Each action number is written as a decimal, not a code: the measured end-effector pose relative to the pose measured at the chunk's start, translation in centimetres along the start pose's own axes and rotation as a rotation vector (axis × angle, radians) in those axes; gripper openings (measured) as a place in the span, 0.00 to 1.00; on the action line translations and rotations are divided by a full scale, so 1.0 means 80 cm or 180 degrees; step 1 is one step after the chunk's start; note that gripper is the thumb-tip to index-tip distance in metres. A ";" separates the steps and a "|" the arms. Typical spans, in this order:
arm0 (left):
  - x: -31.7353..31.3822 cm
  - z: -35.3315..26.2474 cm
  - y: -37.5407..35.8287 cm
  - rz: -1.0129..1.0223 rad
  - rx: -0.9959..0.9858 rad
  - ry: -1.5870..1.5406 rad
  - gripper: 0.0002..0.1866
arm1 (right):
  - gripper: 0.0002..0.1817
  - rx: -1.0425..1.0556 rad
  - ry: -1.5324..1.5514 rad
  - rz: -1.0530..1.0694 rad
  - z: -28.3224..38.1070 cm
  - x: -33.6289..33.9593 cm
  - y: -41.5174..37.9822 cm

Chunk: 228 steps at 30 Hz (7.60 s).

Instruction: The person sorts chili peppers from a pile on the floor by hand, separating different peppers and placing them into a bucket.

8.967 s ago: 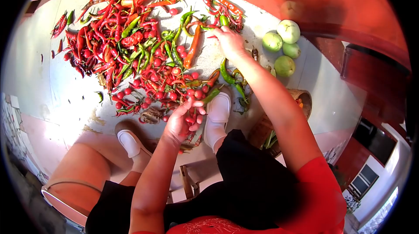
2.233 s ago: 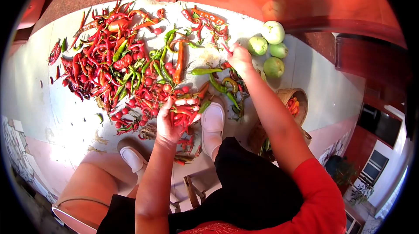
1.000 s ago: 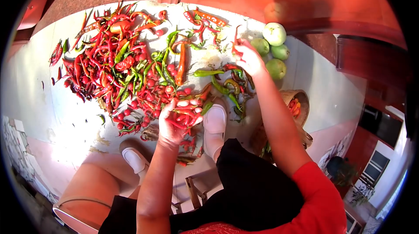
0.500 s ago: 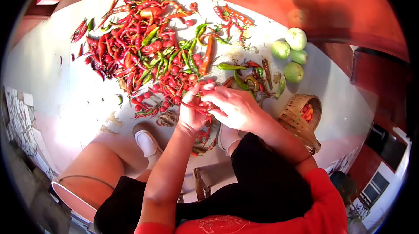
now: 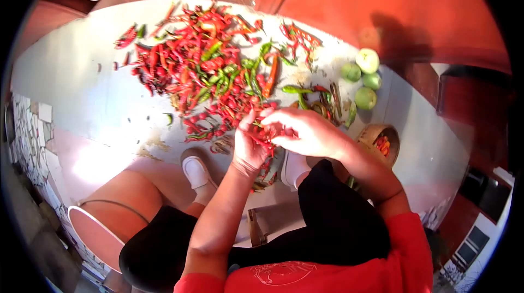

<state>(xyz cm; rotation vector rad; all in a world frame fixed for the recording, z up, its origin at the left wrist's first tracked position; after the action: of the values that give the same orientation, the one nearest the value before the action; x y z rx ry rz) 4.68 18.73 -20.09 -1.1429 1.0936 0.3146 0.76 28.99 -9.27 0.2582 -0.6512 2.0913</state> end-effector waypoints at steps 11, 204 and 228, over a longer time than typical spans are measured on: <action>-0.111 -0.195 -0.300 0.0975 -0.2023 -0.1115 0.19 | 0.18 0.1817 -0.0862 0.0533 0.384 -0.076 -0.006; 0.032 -0.007 0.085 -0.0628 -0.0044 0.0489 0.27 | 0.20 0.0066 -0.0450 -0.1144 -0.124 0.008 0.067; 0.043 -0.040 0.033 -0.0297 -0.0066 0.0916 0.21 | 0.06 -0.1728 -0.0999 -0.2543 -0.324 0.186 0.239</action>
<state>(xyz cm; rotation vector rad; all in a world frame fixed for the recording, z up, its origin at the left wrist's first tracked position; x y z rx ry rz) 2.80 16.13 -24.38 -1.2801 1.2850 0.0893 -21.79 44.85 -31.54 0.4490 -1.0628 1.0730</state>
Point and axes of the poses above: each hand's wrist, its own y-axis towards the middle knuckle, its own x-axis out of the back of the hand, z = x × y, the point moved 5 cm from there along y, towards the middle knuckle, and after that the axes turned 9 degrees about -x, right-handed, at the moved point
